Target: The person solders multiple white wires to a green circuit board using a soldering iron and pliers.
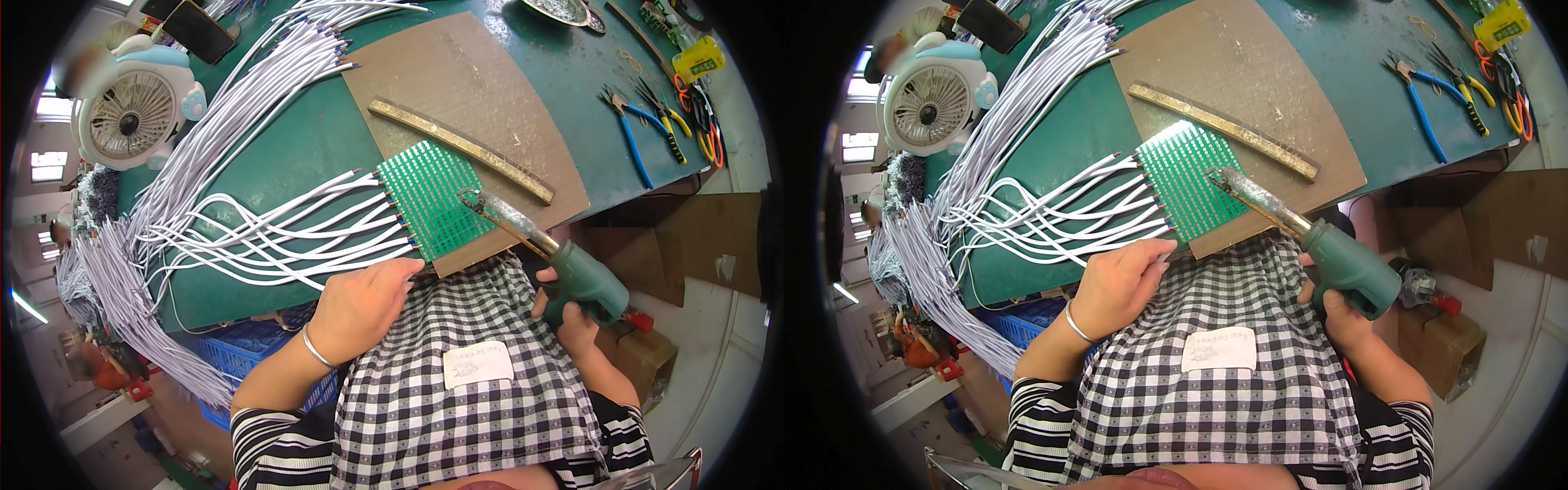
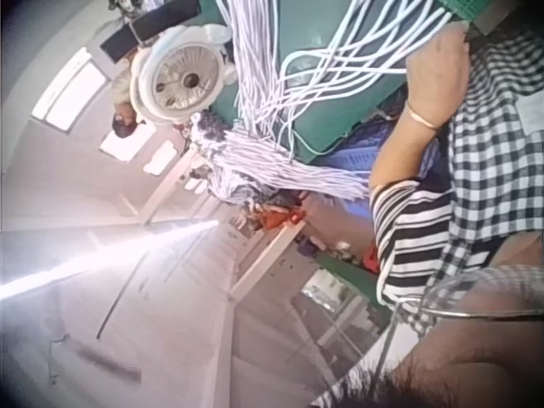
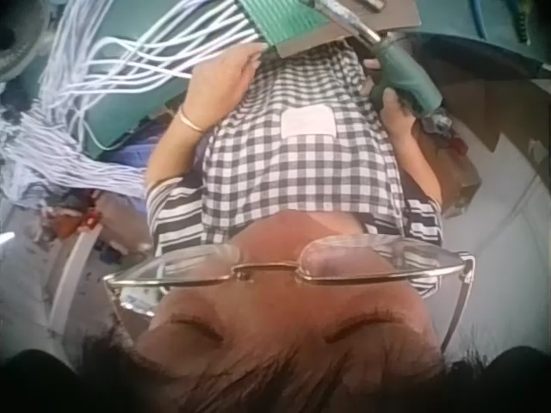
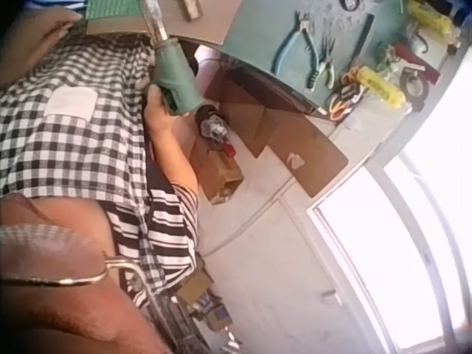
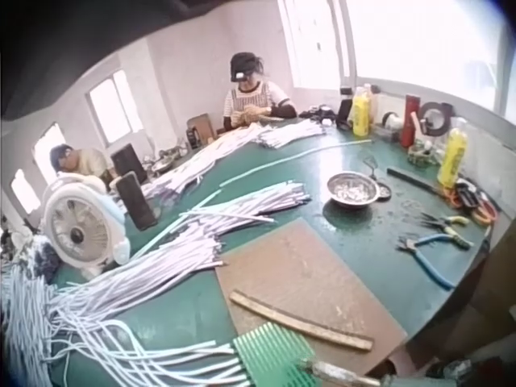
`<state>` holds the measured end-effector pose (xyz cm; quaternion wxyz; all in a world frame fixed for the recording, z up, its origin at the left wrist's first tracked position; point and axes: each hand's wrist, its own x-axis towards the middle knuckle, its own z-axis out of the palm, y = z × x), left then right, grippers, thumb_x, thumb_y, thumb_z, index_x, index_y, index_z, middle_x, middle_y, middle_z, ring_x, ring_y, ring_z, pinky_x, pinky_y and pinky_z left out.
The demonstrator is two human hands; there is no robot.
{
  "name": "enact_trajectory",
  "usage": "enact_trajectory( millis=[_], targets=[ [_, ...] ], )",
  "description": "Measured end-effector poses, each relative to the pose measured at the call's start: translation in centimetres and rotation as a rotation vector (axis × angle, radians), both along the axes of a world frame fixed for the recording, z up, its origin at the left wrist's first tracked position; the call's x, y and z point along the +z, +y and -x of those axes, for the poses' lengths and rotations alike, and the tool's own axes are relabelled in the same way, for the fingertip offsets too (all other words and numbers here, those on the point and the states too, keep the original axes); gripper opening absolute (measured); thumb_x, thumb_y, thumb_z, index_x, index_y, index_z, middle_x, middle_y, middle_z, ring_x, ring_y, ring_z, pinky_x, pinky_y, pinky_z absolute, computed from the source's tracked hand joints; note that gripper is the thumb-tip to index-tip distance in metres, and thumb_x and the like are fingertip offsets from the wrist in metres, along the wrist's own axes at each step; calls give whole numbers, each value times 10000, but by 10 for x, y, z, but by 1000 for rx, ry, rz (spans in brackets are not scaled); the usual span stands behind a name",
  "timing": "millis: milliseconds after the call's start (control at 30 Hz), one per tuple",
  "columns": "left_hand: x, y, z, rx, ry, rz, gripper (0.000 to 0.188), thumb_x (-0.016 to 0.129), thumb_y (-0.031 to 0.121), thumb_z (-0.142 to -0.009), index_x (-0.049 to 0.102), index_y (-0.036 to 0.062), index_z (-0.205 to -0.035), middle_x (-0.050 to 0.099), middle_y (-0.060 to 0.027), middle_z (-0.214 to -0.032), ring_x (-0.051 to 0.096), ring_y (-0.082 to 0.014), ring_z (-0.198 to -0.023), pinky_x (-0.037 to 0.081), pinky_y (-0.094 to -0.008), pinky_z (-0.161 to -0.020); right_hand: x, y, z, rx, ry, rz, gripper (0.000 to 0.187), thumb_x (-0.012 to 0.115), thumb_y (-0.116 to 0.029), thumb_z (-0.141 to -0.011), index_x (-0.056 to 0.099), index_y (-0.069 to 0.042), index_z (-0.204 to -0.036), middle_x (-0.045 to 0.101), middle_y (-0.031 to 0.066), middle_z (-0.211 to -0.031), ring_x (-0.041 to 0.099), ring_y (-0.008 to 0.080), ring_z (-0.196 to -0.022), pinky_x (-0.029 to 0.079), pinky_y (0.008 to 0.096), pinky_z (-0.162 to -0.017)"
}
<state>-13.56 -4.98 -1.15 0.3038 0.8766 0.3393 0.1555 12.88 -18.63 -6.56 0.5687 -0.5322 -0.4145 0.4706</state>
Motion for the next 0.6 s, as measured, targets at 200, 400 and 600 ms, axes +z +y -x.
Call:
enact_trajectory(
  millis=[200,400,600],
  targets=[
    [1,-2,-4,84,60,-163,203,671,29,-753,608,45,-945,618,-81,-732,610,-261,-616,470,-343,-528,2,-18,-25,264,-359,126,473,580,-375,-874,533,24,-1124,661,82,-901,595,147,-651,471,303,-620],
    [-10,1,-7,61,77,-352,136,685,58,-713,608,75,-824,537,-43,-659,558,-217,-570,421,-337,-500,37,-5,-5,88,-180,117,326,630,-271,-797,595,-14,-994,654,65,-759,642,186,-647,506,319,-633],
    [-11,2,-8,64,37,-366,136,676,80,-708,593,88,-816,504,-26,-654,545,-197,-577,405,-334,-503,20,-10,-26,271,-729,-151,232,661,-186,-769,648,-34,-944,663,112,-880,656,239,-734,519,318,-694]
  ],
)
